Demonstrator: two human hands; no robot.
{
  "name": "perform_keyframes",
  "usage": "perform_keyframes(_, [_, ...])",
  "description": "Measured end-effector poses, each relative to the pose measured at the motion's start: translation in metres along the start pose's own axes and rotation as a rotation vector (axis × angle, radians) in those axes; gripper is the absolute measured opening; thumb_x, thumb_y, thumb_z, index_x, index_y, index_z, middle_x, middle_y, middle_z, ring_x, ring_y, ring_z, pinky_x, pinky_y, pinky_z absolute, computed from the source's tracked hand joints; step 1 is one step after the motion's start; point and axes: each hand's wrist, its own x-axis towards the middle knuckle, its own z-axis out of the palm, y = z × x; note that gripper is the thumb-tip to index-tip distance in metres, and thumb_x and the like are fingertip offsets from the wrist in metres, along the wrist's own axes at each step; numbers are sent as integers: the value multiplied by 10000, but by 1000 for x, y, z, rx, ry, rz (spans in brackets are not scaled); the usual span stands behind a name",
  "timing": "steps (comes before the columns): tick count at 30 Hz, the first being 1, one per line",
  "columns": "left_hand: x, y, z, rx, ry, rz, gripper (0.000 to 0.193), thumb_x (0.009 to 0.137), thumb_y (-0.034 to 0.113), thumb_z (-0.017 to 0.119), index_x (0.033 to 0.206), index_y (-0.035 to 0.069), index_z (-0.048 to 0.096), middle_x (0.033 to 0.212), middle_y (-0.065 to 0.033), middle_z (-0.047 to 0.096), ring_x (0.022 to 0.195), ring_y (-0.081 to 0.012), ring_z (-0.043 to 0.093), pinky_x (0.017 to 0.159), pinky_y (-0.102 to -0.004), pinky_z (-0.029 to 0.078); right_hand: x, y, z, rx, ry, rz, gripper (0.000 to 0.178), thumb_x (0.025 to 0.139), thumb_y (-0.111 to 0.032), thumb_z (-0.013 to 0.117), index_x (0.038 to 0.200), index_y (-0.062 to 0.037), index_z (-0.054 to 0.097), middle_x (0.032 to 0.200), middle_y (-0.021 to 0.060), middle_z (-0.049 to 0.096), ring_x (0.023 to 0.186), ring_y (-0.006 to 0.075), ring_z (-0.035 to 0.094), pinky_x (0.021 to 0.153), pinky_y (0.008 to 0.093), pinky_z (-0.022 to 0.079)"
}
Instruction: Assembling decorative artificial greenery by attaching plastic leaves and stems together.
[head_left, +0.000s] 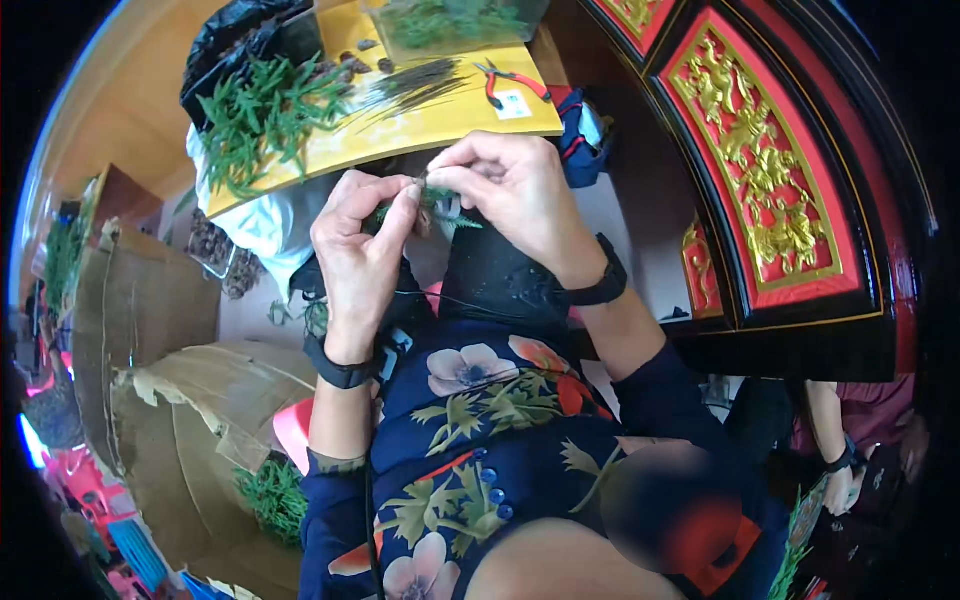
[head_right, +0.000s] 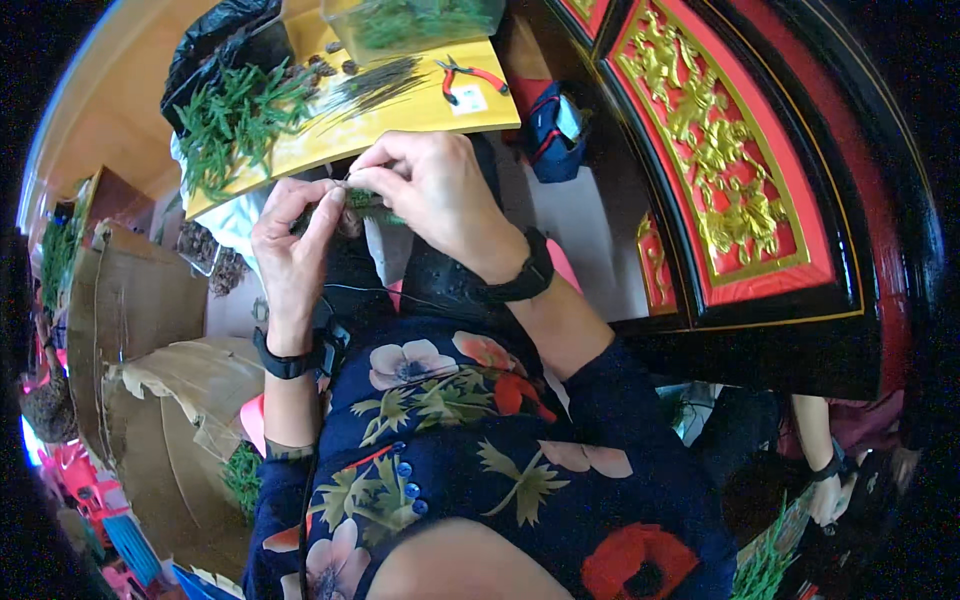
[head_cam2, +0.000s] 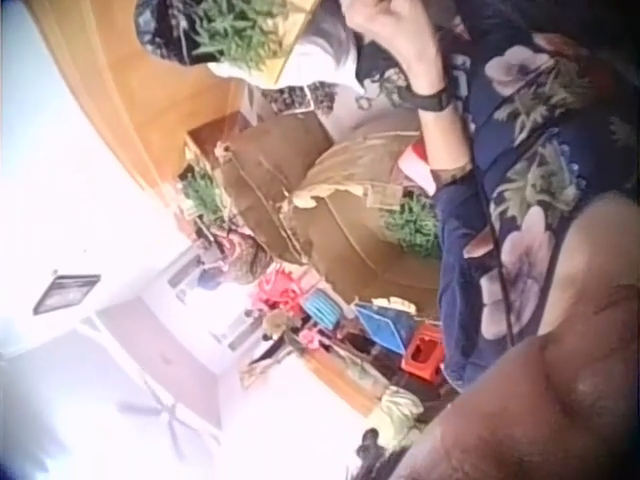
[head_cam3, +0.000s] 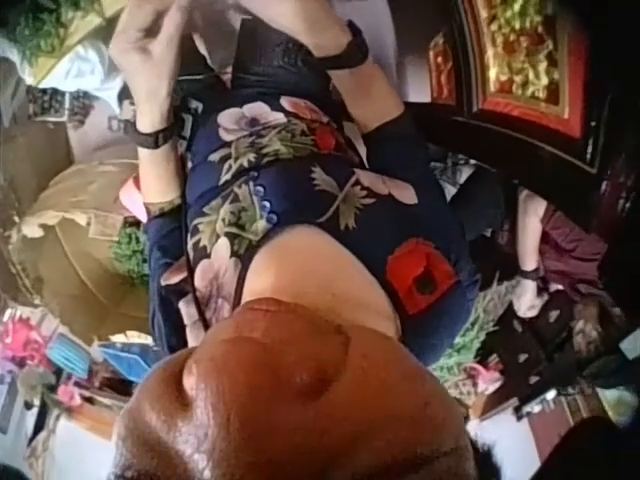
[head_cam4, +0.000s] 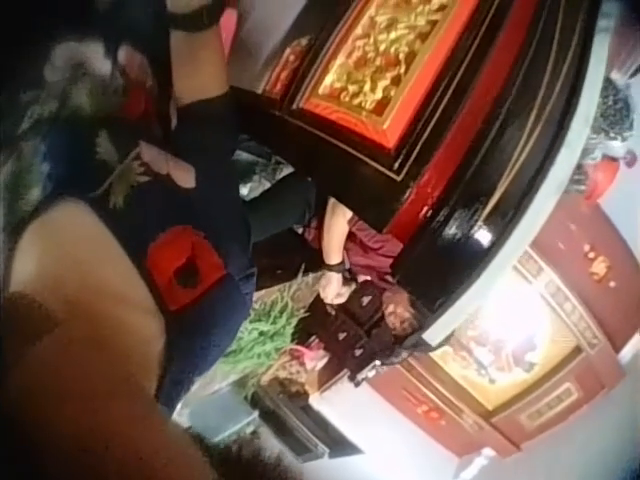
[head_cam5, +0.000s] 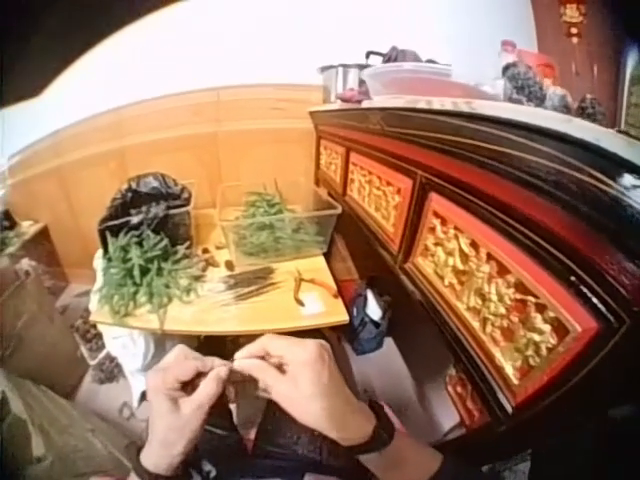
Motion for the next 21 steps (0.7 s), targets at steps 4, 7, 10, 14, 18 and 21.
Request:
perform_keyframes(4, [2,-5,-3,-109,-2,-42,82,788,45,632,817,-28,658,713,-21,539,665,-89,511,628,-206,390,1,-7,-7,82,-116,194,88,824,-15,603,894,30,630,701,9,627,586,26,526,518,179,416])
perform_keyframes(7, [3,-10,-7,-314,-107,-194,98,802,62,616,815,-24,661,719,-12,537,662,-82,504,617,-205,385,3,-11,-9,61,-180,36,138,811,1,608,946,16,630,730,32,637,608,56,563,548,187,439])
perform_keyframes(10, [4,-13,-10,-502,-240,-261,126,824,97,598,813,-11,661,739,1,533,674,-73,495,628,-205,380,7,-8,-11,-76,-171,-234,151,790,-3,627,941,1,640,745,48,637,633,95,592,568,208,460])
perform_keyframes(14, [6,-11,-16,-603,-340,-321,131,834,113,593,821,1,660,757,2,531,700,-73,496,660,-212,381,14,-2,-20,-206,-251,-466,167,753,-15,655,920,-18,654,769,70,635,677,165,622,598,246,487])
perform_keyframes(18, [9,-14,-24,-679,-545,-379,138,834,127,599,823,3,659,762,6,527,708,-81,499,685,-216,381,14,-3,-21,-280,-291,-597,163,723,-39,678,885,-26,663,816,77,633,707,207,627,604,271,497])
perform_keyframes(21, [7,-18,-22,-710,-549,-375,120,826,113,607,823,5,660,756,13,519,710,-80,502,680,-225,389,12,-6,-21,-335,-290,-640,145,723,-59,681,863,-26,660,840,76,627,721,219,621,611,282,495])
